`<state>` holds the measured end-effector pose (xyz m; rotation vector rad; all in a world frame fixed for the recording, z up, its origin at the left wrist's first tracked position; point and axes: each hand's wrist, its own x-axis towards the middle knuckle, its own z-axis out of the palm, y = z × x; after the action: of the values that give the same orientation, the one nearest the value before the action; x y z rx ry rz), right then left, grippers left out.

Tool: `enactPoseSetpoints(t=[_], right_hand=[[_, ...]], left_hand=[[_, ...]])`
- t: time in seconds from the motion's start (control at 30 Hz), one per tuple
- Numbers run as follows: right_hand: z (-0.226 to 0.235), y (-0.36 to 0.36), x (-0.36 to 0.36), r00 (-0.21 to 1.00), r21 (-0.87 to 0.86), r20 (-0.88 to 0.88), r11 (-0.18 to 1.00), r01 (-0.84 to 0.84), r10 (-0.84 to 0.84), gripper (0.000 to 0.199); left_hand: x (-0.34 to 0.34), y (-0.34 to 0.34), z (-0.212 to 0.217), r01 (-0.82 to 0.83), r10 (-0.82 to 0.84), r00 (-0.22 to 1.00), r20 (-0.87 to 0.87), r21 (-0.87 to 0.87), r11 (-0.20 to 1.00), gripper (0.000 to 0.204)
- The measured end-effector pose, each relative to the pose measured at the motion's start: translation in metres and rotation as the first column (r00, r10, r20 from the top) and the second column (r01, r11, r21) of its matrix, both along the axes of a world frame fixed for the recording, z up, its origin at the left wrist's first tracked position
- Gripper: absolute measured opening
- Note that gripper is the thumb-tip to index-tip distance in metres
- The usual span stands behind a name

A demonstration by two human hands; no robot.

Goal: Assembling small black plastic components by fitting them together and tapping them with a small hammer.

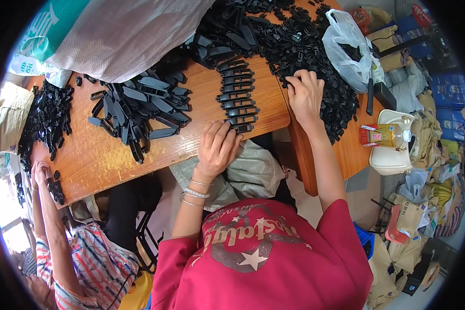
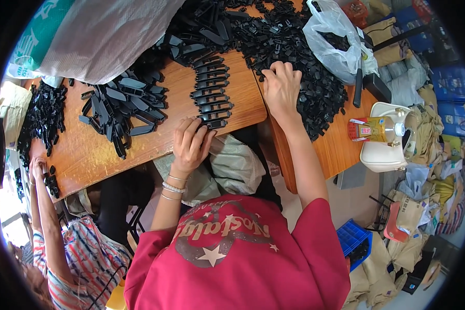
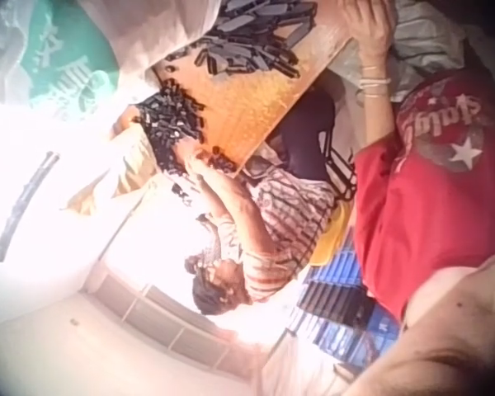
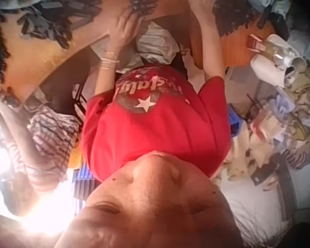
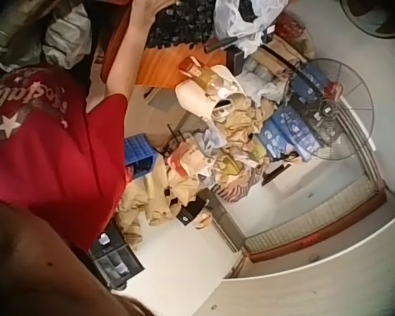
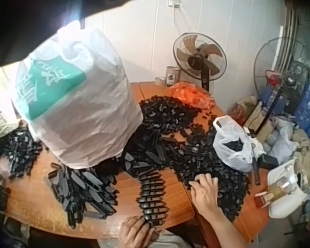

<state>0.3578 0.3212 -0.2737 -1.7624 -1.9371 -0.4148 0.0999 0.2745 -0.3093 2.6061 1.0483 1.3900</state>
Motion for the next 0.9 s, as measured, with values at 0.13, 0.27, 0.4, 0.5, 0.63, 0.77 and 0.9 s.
enactPoseSetpoints(t=[0.13, 0.27, 0.4, 0.5, 0.63, 0.77, 0.9], right_hand=[[0.001, 0.001, -0.002, 0.996, -0.014, 0.039, 0.997, -0.082, 0.082, 0.011], [-0.003, 0.000, 0.002, 0.993, 0.059, 0.013, 0.992, -0.116, 0.115, 0.009], [0.002, -0.009, -0.011, 0.981, 0.152, -0.136, 0.981, -0.121, 0.142, 0.012], [0.009, -0.024, -0.036, 0.886, 0.040, -0.413, 0.976, -0.212, 0.209, 0.018], [0.007, -0.045, -0.062, 0.759, -0.014, -0.573, 0.923, -0.386, 0.308, 0.023], [0.003, -0.047, -0.074, 0.737, -0.012, -0.580, 0.902, -0.432, 0.346, 0.017], [0.003, -0.044, -0.075, 0.783, 0.003, -0.468, 0.887, -0.462, 0.410, 0.015]], left_hand=[[0.000, 0.000, -0.002, -0.007, 0.007, 1.000, -0.002, -0.004, 1.000, 0.034], [0.001, 0.000, 0.001, -0.001, 0.001, 1.000, 0.004, -0.007, 1.000, 0.034], [0.000, 0.000, -0.001, 0.009, -0.008, 1.000, 0.008, -0.023, 1.000, 0.035], [-0.002, 0.001, 0.003, 0.012, -0.013, 0.999, -0.050, -0.016, 1.000, 0.029], [-0.001, 0.001, 0.007, 0.024, -0.027, 0.997, -0.073, -0.038, 0.999, 0.033], [-0.001, 0.001, 0.007, 0.030, -0.033, 0.997, -0.067, -0.044, 0.999, 0.032], [0.000, 0.002, 0.006, 0.028, -0.030, 0.998, -0.058, -0.035, 0.999, 0.032]])
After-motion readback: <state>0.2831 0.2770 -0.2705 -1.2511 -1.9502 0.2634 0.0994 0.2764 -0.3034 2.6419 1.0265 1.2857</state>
